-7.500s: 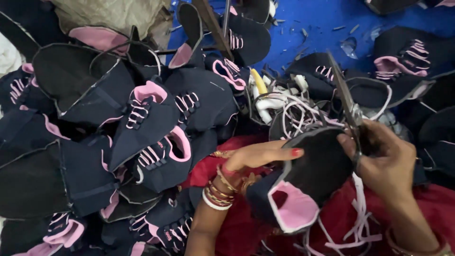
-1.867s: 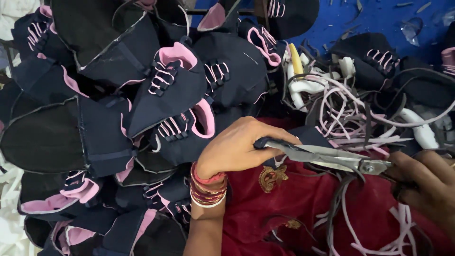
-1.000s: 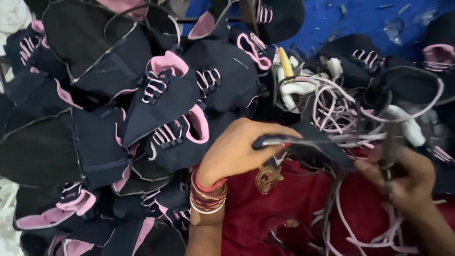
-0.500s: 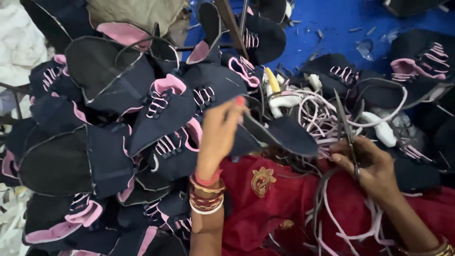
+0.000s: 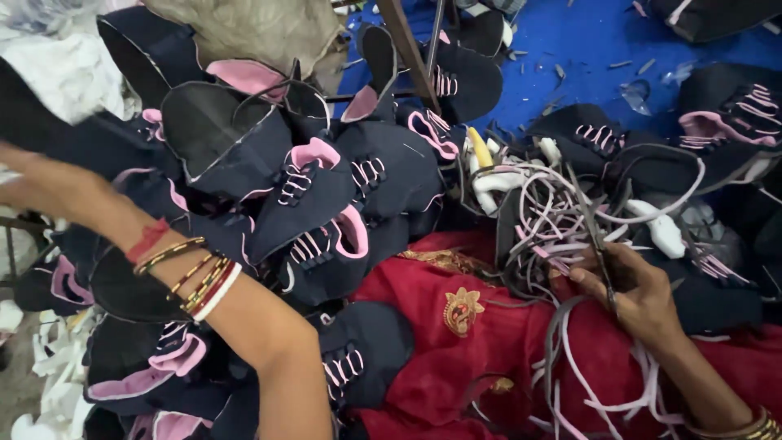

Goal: Trimming excess fabric and lining from the edges of stitched shoe uppers using a pair of scissors.

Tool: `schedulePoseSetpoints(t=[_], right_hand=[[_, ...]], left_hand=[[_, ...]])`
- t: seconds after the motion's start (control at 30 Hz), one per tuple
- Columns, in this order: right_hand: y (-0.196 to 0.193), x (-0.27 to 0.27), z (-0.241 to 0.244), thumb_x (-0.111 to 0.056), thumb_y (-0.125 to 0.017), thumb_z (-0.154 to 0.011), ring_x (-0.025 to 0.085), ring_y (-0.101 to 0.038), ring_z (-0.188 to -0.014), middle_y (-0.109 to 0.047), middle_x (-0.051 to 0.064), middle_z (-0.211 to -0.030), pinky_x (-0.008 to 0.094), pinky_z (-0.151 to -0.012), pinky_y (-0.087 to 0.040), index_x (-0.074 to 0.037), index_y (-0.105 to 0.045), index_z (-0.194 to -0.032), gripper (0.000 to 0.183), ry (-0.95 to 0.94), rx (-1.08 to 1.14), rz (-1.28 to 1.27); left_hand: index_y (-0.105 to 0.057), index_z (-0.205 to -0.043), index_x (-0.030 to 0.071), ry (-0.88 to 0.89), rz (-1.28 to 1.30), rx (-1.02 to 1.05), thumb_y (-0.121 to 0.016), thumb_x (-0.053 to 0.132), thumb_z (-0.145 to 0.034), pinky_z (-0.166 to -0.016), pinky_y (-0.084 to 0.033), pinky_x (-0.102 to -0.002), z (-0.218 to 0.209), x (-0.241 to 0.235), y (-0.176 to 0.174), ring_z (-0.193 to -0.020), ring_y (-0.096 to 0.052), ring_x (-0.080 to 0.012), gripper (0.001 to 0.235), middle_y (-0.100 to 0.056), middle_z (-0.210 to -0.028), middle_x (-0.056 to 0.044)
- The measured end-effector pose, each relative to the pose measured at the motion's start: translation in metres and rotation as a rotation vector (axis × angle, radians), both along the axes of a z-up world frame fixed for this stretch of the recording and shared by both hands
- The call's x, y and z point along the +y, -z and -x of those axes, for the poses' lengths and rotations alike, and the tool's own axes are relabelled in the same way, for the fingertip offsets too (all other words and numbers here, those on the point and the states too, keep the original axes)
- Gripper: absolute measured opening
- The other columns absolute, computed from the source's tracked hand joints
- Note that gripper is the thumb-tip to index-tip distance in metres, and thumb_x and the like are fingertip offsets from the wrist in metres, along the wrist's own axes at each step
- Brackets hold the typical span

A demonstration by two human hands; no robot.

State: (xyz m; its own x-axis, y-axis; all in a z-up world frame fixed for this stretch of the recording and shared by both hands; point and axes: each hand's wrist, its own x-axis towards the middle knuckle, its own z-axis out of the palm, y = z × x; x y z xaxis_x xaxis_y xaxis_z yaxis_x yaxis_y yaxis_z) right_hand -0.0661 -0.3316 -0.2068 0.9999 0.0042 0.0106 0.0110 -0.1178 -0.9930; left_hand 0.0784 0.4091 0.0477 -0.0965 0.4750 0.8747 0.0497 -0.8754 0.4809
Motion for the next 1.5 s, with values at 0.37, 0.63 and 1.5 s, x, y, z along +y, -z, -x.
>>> schedulePoseSetpoints(t=[0.37,0.63,1.5], right_hand=[[-0.017,0.001,-0.003,-0.009,-0.079,-0.084,0.016,-0.072,-0.095,-0.076,0.009,-0.104,0.031,-0.086,-0.057,0.002,-0.067,-0.119,0.039,0.087,0.037,0.009],[-0.009,-0.012,-0.002,-0.001,-0.071,-0.092,0.014,-0.070,-0.099,-0.070,0.007,-0.107,0.029,-0.091,-0.057,0.001,-0.059,-0.123,0.034,0.203,-0.108,-0.229],[-0.082,-0.028,-0.055,-0.004,-0.077,-0.103,0.014,-0.069,-0.111,-0.073,0.012,-0.126,0.026,-0.099,-0.055,0.004,-0.059,-0.130,0.034,0.463,-0.281,0.065]], left_hand=[[-0.066,-0.115,0.002,0.804,-0.306,0.711,-0.049,0.029,-0.114,-0.072,-0.052,-0.034,-0.070,-0.309,0.010,-0.085,-0.070,-0.0187,0.032,-0.070,-0.096,-0.011],[-0.072,-0.124,0.015,1.408,-0.464,1.165,-0.084,0.024,-0.069,-0.088,-0.052,-0.056,-0.167,-0.586,0.310,-0.115,-0.064,-0.0414,0.057,-0.073,-0.122,-0.013],[-0.064,-0.128,0.002,1.327,-0.218,0.892,-0.052,0.018,-0.106,-0.068,-0.054,-0.047,-0.045,-0.488,0.144,-0.080,-0.071,-0.0374,0.030,-0.071,-0.087,-0.022]])
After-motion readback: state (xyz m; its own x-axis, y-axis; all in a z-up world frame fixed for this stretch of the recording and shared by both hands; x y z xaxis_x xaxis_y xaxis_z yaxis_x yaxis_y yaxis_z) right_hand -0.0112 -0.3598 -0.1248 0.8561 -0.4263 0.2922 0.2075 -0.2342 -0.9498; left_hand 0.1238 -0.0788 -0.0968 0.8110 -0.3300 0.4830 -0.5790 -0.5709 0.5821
